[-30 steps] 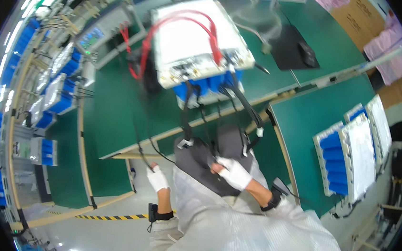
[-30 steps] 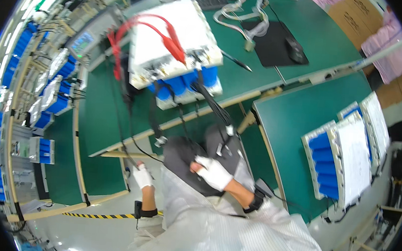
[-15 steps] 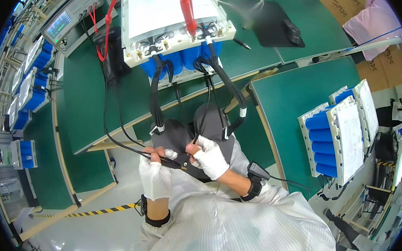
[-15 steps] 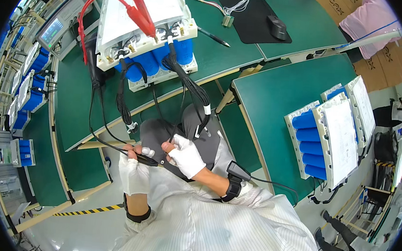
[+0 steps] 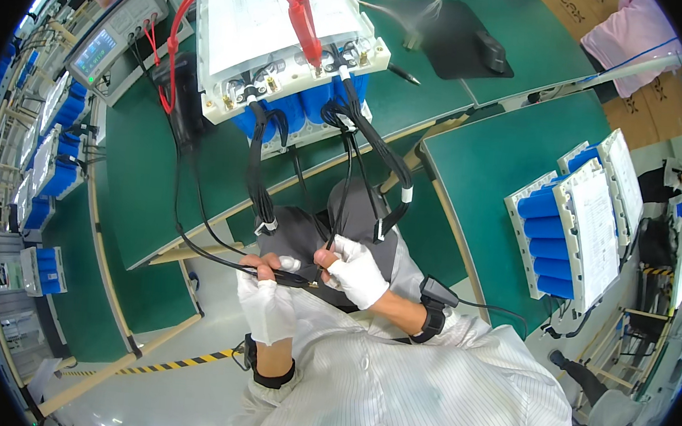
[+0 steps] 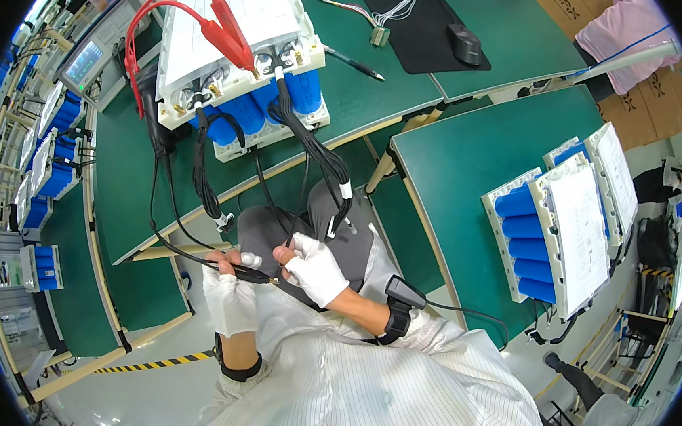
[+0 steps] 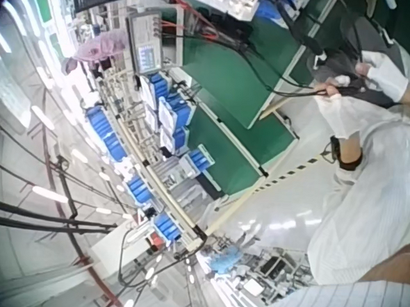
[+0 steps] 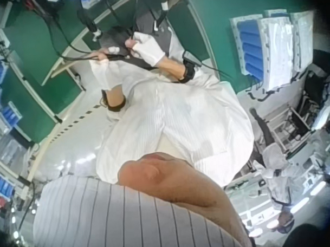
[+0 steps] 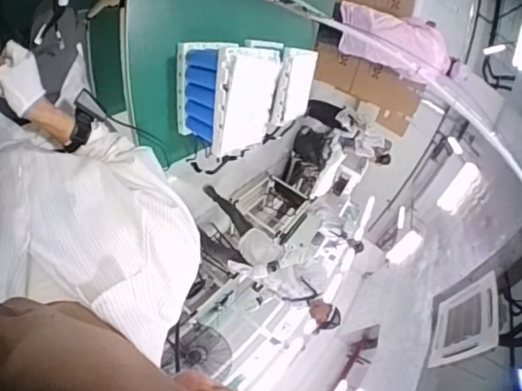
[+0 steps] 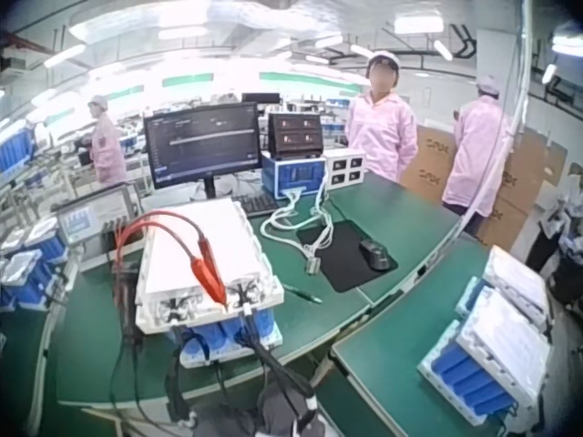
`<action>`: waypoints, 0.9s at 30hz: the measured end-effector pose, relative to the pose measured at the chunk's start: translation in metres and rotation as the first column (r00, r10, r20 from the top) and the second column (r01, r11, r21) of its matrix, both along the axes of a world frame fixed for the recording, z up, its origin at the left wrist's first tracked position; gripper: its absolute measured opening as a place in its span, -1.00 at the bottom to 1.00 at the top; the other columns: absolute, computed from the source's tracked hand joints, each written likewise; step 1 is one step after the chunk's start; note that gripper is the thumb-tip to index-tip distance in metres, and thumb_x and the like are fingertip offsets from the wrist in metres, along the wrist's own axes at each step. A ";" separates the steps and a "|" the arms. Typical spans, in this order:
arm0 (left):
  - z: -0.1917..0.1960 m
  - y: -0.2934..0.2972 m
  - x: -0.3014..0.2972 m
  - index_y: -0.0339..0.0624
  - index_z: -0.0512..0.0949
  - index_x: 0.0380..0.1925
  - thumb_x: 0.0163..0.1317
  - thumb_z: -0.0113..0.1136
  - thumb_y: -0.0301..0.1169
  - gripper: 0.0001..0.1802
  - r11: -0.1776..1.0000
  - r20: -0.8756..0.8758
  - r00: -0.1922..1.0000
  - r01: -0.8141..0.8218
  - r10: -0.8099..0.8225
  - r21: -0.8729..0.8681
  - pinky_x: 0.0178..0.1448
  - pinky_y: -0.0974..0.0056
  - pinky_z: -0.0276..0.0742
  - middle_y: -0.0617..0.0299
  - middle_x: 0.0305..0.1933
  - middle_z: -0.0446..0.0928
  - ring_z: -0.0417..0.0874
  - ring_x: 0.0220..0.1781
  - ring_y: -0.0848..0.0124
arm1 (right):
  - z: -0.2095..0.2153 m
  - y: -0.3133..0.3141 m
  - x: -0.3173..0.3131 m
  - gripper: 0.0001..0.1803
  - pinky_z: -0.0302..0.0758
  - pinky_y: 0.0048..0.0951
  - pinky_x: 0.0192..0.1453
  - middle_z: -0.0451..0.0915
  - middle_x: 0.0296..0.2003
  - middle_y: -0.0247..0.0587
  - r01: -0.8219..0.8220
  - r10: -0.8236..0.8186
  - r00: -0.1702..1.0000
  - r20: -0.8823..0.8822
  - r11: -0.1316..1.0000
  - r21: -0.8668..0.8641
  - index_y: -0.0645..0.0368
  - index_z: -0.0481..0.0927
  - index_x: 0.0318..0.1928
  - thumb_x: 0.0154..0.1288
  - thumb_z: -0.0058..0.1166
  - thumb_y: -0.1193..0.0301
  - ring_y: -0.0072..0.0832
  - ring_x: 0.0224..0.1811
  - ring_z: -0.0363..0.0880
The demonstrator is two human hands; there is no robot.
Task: Testing and scanning battery packs in an industrial assembly line setting.
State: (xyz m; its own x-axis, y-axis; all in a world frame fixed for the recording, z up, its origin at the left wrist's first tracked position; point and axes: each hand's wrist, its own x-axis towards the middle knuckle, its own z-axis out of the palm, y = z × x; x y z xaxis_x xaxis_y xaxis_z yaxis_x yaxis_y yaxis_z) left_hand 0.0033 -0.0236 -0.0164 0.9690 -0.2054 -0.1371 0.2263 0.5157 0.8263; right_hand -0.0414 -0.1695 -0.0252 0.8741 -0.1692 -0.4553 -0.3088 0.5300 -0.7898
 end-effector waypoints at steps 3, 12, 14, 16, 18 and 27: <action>-0.003 0.004 -0.003 -0.23 0.31 -0.07 0.38 -0.01 -0.36 -0.78 0.990 0.015 1.000 -0.024 0.023 0.137 0.01 0.28 0.40 0.18 -0.22 0.39 0.44 -0.19 0.39 | -0.003 -0.003 -0.001 -0.77 0.17 -0.64 -0.60 0.43 -0.64 -0.37 0.094 -0.094 0.995 0.013 0.995 0.012 0.20 0.46 -0.38 0.31 0.10 0.31 -0.72 -0.64 0.31; 0.002 0.009 0.002 -0.27 0.36 0.05 0.32 0.08 -0.38 -0.65 0.979 -0.193 0.975 -0.072 0.109 0.190 0.01 0.30 0.45 0.19 -0.19 0.48 0.49 -0.15 0.40 | 0.033 -0.196 0.057 -0.89 0.43 -0.36 -0.10 0.50 -0.39 -0.14 0.769 -0.550 0.515 0.657 -0.043 -0.638 0.19 0.54 -0.28 0.16 0.09 0.46 -0.34 -0.28 0.49; 0.004 0.008 0.001 -0.28 0.34 0.09 0.33 0.06 -0.39 -0.62 0.978 -0.191 0.975 -0.077 0.114 0.192 0.03 0.29 0.43 0.19 -0.18 0.48 0.49 -0.14 0.40 | 0.056 -0.253 0.082 -0.79 0.40 -0.22 0.04 0.48 -0.24 -0.06 0.679 -0.482 0.480 0.733 -0.324 -0.658 0.15 0.55 -0.23 0.08 0.18 0.43 -0.20 -0.10 0.45; 0.005 0.006 0.000 -0.28 0.33 0.10 0.32 0.08 -0.40 -0.61 0.987 -0.171 0.979 -0.088 0.110 0.133 -0.04 0.30 0.47 0.18 -0.20 0.48 0.49 -0.20 0.39 | 0.071 -0.292 0.107 -0.63 0.35 -0.15 0.12 0.41 -0.06 -0.03 0.508 -0.567 0.487 0.665 -0.436 -0.743 0.04 0.56 -0.11 0.00 0.26 0.36 -0.13 0.05 0.35; 0.005 0.003 0.000 -0.29 0.33 0.10 0.32 0.08 -0.43 -0.62 0.998 -0.186 0.980 -0.068 0.065 -0.012 -0.10 0.30 0.49 0.17 -0.23 0.47 0.49 -0.24 0.39 | 0.078 -0.316 0.117 -0.46 0.35 -0.12 0.14 0.32 0.05 -0.03 0.388 -0.612 0.594 0.522 -0.350 -0.853 -0.09 0.55 0.01 -0.08 0.34 0.26 -0.08 0.12 0.28; 0.010 -0.004 -0.001 -0.35 0.28 0.12 0.31 0.03 -0.52 -0.61 0.994 -0.252 0.962 -0.106 0.104 0.007 -0.10 0.26 0.51 0.11 -0.24 0.45 0.49 -0.25 0.35 | 0.073 -0.330 0.117 -0.38 0.31 -0.11 0.23 0.28 0.18 0.00 0.076 -0.643 0.732 0.227 -0.254 -0.964 -0.28 0.51 0.10 -0.08 0.35 0.21 -0.05 0.23 0.23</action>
